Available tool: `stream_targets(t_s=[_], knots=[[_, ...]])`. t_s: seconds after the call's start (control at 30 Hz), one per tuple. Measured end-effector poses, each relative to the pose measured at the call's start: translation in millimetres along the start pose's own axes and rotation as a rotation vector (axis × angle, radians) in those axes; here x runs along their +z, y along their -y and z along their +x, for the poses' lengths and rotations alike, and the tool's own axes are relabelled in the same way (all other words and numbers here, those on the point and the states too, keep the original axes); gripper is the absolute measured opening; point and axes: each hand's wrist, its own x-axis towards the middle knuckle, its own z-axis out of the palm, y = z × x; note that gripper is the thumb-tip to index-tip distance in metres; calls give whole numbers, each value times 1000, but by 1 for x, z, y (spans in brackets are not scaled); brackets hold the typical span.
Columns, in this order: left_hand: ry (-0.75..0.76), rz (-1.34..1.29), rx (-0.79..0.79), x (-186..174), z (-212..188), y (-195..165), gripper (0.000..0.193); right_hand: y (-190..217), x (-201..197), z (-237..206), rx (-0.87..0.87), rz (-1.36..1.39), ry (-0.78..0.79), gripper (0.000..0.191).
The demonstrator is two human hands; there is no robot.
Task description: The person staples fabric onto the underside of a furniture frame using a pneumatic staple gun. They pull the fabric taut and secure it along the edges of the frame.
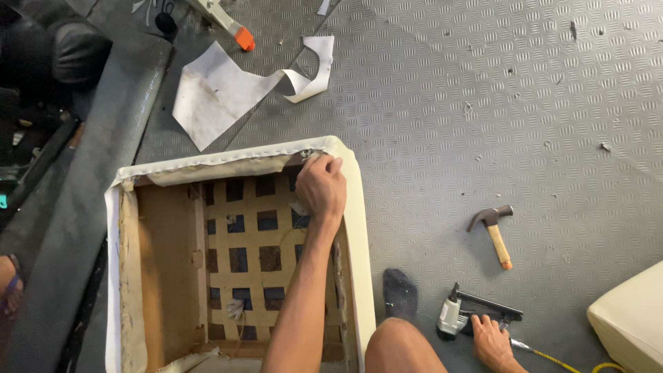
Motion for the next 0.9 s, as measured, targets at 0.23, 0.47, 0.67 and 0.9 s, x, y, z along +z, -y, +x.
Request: stream_targets(t_s=[0.23,0.47,0.67,0.9], knots=[[-157,-264,-105,-2,-3,14,15,-6,-3,7,-19,-81,-33,33],[-242,-430,-348,6,10,21,23,-16,-7,23,3,225,39,44],[-277,-516,-539,25,19,30,26,-36,-22,24,-21,572,-12,49],[-332,-527,-484,56,16,25,23,-30,-144,16,22,772,-156,59]])
